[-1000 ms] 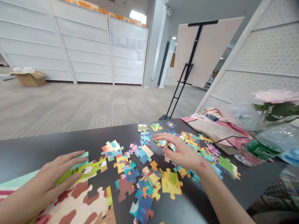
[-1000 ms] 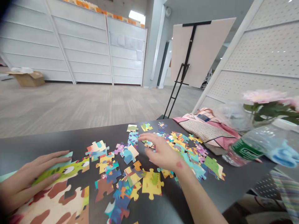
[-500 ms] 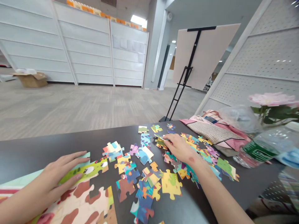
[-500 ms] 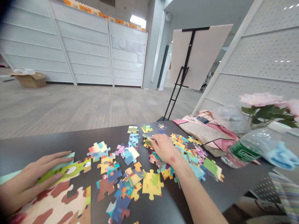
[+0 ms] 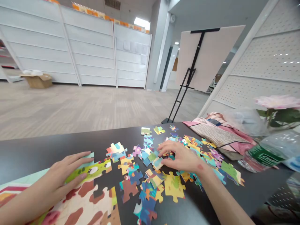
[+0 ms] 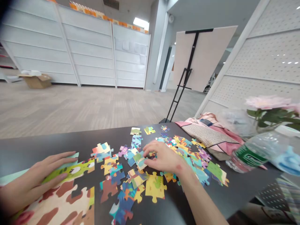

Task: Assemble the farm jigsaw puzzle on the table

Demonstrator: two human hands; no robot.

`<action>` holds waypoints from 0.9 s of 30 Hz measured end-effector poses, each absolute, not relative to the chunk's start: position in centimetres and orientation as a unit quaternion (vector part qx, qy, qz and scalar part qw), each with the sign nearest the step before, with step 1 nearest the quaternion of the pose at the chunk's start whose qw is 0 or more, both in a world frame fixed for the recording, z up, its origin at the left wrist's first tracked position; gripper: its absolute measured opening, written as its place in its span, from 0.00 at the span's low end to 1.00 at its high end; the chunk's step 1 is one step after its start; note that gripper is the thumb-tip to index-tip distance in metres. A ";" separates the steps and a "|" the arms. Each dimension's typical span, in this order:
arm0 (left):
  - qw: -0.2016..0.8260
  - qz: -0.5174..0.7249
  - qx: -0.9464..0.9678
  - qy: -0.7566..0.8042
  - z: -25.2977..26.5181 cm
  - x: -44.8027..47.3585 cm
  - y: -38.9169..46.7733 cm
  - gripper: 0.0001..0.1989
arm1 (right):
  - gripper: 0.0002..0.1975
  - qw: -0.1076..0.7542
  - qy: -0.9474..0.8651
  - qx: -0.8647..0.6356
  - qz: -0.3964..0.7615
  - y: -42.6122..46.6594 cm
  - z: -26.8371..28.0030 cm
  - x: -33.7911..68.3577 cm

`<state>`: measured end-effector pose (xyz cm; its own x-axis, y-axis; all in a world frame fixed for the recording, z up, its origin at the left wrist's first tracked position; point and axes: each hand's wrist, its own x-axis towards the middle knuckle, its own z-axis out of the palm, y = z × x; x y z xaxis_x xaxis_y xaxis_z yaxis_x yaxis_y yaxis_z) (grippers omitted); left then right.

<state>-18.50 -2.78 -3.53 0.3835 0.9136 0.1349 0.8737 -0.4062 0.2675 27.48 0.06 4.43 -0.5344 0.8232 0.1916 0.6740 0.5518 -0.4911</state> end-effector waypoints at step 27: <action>0.029 0.139 0.839 0.525 -3.9 -18.8 -2.3 0.23 | 0.22 0.204 -0.843 -0.424 0.261 -1.9 1.8 23.5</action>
